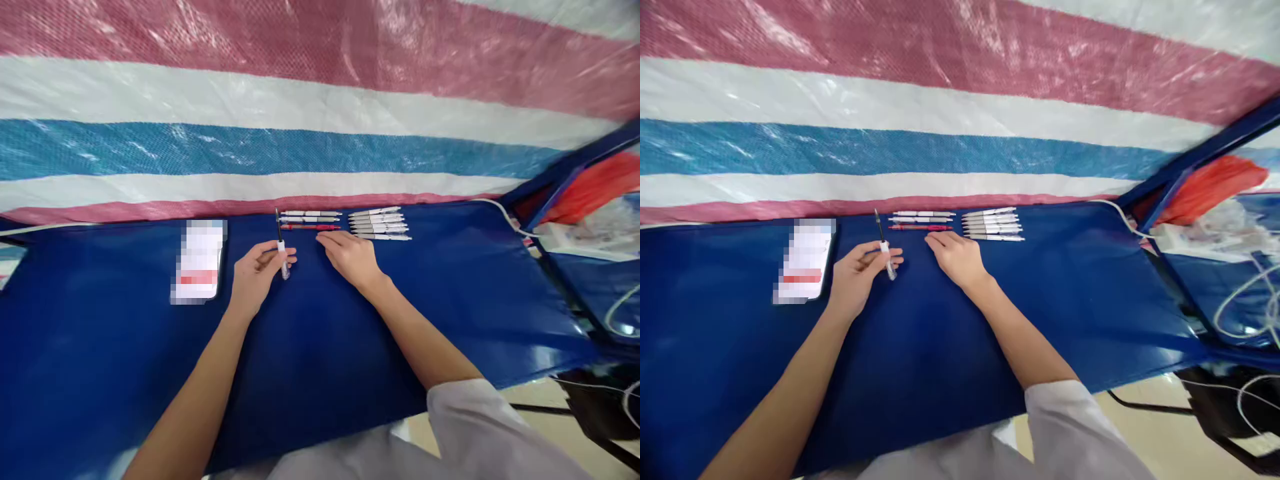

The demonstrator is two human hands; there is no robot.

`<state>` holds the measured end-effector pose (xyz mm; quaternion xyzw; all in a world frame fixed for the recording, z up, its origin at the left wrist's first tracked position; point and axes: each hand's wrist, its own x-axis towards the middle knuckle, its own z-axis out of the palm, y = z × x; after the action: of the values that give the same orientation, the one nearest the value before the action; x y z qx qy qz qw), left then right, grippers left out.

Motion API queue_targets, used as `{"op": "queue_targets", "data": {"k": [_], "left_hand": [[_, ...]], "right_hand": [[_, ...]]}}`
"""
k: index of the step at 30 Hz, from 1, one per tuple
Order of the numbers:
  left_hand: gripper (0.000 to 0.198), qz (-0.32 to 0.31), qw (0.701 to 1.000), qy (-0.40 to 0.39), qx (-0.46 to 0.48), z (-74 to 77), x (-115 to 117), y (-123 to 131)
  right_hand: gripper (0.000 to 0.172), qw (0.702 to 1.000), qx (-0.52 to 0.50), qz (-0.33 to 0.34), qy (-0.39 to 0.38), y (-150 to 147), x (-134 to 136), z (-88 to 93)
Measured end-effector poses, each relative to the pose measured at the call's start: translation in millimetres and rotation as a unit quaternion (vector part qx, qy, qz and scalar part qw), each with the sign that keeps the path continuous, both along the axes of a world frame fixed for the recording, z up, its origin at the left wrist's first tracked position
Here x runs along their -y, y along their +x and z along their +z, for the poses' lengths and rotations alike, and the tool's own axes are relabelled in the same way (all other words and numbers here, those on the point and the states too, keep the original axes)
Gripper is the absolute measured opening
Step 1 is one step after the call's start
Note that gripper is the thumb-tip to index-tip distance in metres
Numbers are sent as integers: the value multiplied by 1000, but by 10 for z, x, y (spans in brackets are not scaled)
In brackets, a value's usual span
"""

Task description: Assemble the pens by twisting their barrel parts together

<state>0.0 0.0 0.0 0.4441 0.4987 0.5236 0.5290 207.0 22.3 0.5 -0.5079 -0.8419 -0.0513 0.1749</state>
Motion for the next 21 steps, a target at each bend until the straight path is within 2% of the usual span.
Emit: {"op": "queue_targets", "data": {"k": [6, 15, 18, 21], "left_hand": [[34, -9, 1000, -3, -11, -14, 2, -20], [35, -16, 1000, 4, -12, 16, 6, -8], [35, -20, 1000, 13, -7, -1, 8, -12], [35, -24, 1000, 19, -4, -13, 10, -18]], "right_hand": [[32, 998, 26, -46, -38, -29, -39, 50], [38, 988, 110, -13, -104, -81, -33, 268], [39, 987, 116, 2, -108, -125, -20, 312], [39, 990, 97, -13, -104, -160, -9, 342]]}}
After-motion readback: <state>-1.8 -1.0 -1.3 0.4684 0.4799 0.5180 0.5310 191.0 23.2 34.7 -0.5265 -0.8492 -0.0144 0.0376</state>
